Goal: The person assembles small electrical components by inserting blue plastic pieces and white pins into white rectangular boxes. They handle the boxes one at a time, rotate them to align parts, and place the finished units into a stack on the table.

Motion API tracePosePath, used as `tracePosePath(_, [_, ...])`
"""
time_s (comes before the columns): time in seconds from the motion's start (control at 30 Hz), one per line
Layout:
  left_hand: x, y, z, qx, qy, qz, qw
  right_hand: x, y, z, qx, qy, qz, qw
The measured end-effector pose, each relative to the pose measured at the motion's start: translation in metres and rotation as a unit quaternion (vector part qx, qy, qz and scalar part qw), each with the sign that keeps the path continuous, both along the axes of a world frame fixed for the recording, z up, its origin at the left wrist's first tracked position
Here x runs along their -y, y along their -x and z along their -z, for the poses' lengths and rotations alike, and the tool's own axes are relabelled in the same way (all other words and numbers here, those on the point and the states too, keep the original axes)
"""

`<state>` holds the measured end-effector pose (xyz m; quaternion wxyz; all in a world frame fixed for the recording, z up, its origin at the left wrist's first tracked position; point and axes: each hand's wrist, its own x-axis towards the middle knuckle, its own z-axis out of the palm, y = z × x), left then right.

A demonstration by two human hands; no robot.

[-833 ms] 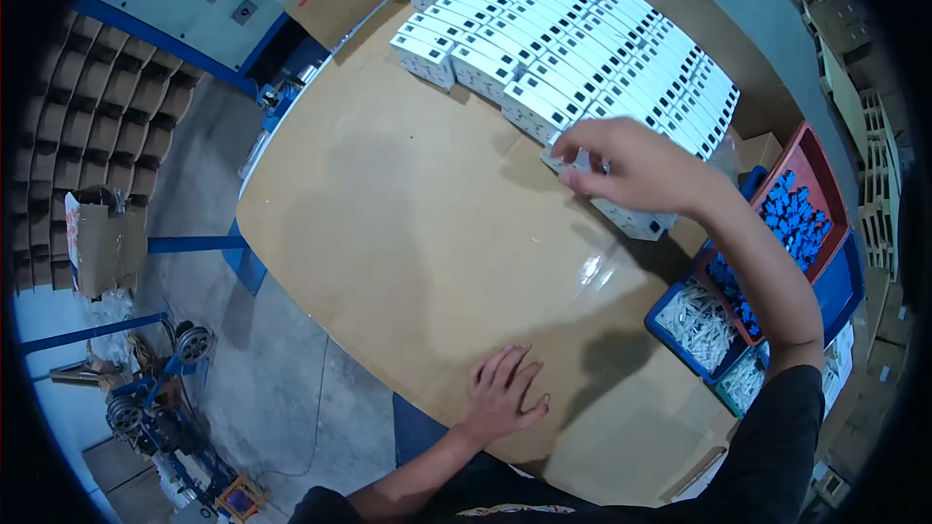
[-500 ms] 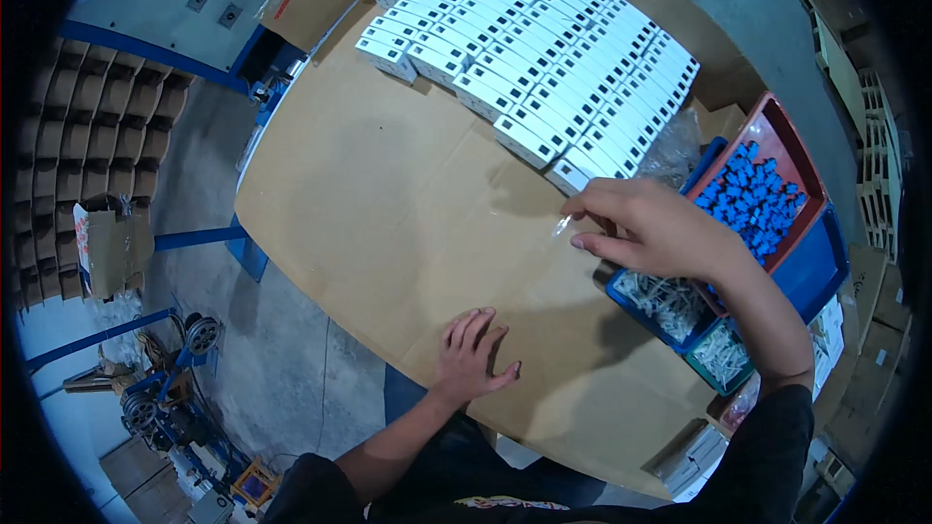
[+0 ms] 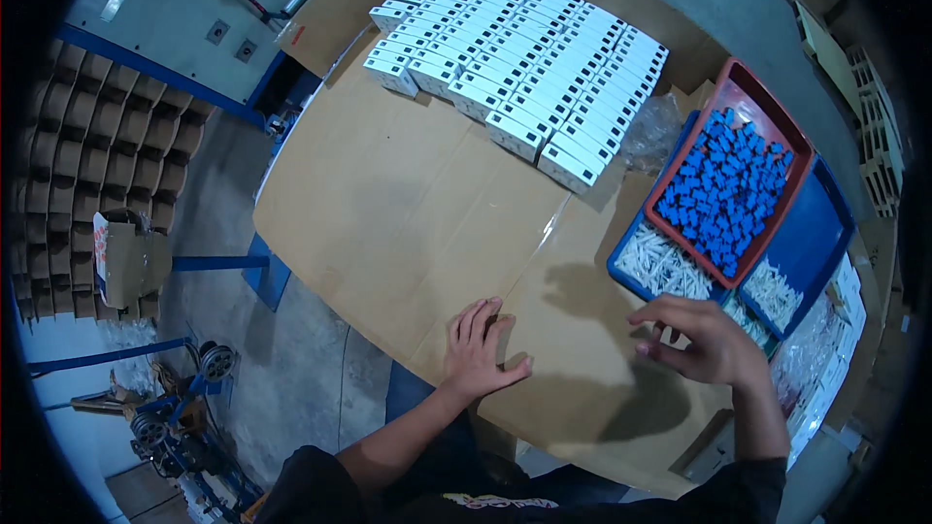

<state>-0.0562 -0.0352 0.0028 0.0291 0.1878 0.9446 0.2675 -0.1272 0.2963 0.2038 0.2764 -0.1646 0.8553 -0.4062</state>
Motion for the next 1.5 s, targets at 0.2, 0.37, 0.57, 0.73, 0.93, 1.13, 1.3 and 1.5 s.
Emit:
tracePosePath(0.2, [-0.002,-0.007,-0.008,-0.038,-0.014,0.003,0.999,0.019,-0.159,0.027,0.054,0.107,0.291,0.949])
tracePosePath(0.37, [0.004,-0.015,0.007,-0.099,-0.019,0.005,0.995,0.088,-0.281,0.074,0.076,0.235,0.436,0.865])
tracePosePath(0.57, [0.008,-0.020,0.029,-0.152,-0.047,-0.004,0.987,0.156,-0.383,0.094,0.094,0.255,0.416,0.868])
tracePosePath(0.73, [0.011,-0.029,0.024,-0.129,-0.059,0.005,0.990,0.151,-0.428,0.090,0.034,0.258,0.466,0.846])
tracePosePath(0.93, [0.014,-0.024,0.028,-0.134,-0.054,0.013,0.989,0.126,-0.444,0.079,-0.040,0.222,0.549,0.805])
tracePosePath(1.13, [0.011,-0.027,0.029,-0.125,-0.061,0.010,0.990,0.102,-0.439,0.106,-0.111,0.217,0.593,0.767])
tracePosePath(1.3, [0.010,-0.023,0.027,-0.134,-0.056,0.009,0.989,0.067,-0.412,0.169,-0.184,0.127,0.628,0.746])
tracePosePath(1.5, [0.006,-0.020,0.030,-0.151,-0.052,0.014,0.987,0.049,-0.373,0.209,-0.261,-0.005,0.614,0.745])
